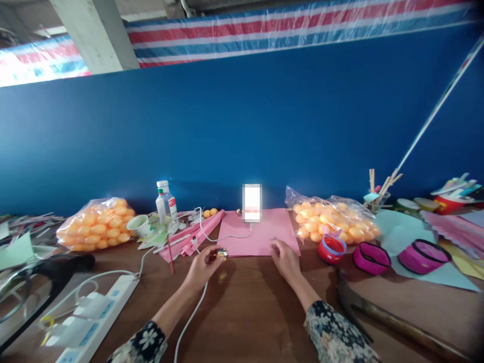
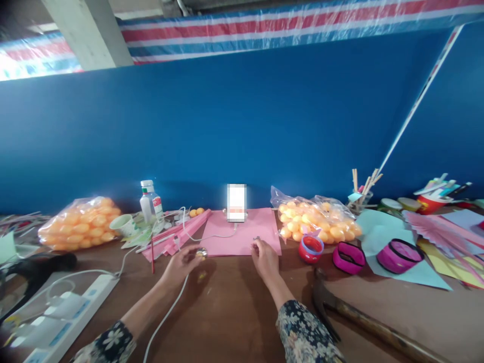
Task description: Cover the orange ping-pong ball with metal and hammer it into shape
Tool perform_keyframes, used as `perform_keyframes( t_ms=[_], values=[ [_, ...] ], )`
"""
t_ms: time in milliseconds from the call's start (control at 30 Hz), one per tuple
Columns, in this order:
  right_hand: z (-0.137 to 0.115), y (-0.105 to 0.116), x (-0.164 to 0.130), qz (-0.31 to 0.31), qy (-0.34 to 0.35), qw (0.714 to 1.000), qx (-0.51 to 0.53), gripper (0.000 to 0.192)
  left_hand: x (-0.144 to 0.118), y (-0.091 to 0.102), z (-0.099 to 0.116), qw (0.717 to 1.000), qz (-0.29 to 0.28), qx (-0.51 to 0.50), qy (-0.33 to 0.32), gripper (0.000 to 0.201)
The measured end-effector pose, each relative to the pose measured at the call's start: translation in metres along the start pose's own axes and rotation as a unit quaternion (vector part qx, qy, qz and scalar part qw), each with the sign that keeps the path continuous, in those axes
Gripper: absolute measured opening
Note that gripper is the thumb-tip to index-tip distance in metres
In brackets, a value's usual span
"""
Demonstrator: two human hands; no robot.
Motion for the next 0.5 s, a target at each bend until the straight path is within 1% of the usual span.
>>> perform_keyframes(
  t_ms=[100, 200, 267, 367, 500],
  values=[
    [0.002, 0.000, 0.000, 0.001, -0.004, 1.000, 0.000, 0.018, 0.018, -0.034, 0.002, 0.995, -0.043, 0.070, -0.052, 0.035],
    [0.002, 0.000, 0.000, 0.004, -0.004, 1.000, -0.001, 0.019, 0.036, -0.066, 0.004, 0.993, -0.056, 0.074, -0.068, 0.033],
    [0.002, 0.000, 0.000, 0.005, -0.004, 1.000, -0.003, 0.020, 0.045, -0.080, 0.004, 0.993, -0.064, 0.071, -0.071, 0.032],
    [0.002, 0.000, 0.001, 0.003, -0.005, 1.000, -0.006, 0.019, 0.050, -0.091, 0.006, 0.992, -0.077, 0.063, -0.075, 0.028],
    [0.003, 0.000, 0.001, 0.003, -0.009, 1.000, -0.009, 0.019, 0.051, -0.091, 0.006, 0.993, -0.081, 0.054, -0.072, 0.026]
  ],
)
Point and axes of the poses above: each hand's wrist, its own x-axis towards the middle knuckle, its own y-axis out of the back of the hand, z = x × y, the point moved 7 cm from there along x, towards the middle knuckle, and after that the axes turned 9 degrees about -y, right-handed, at the moved point
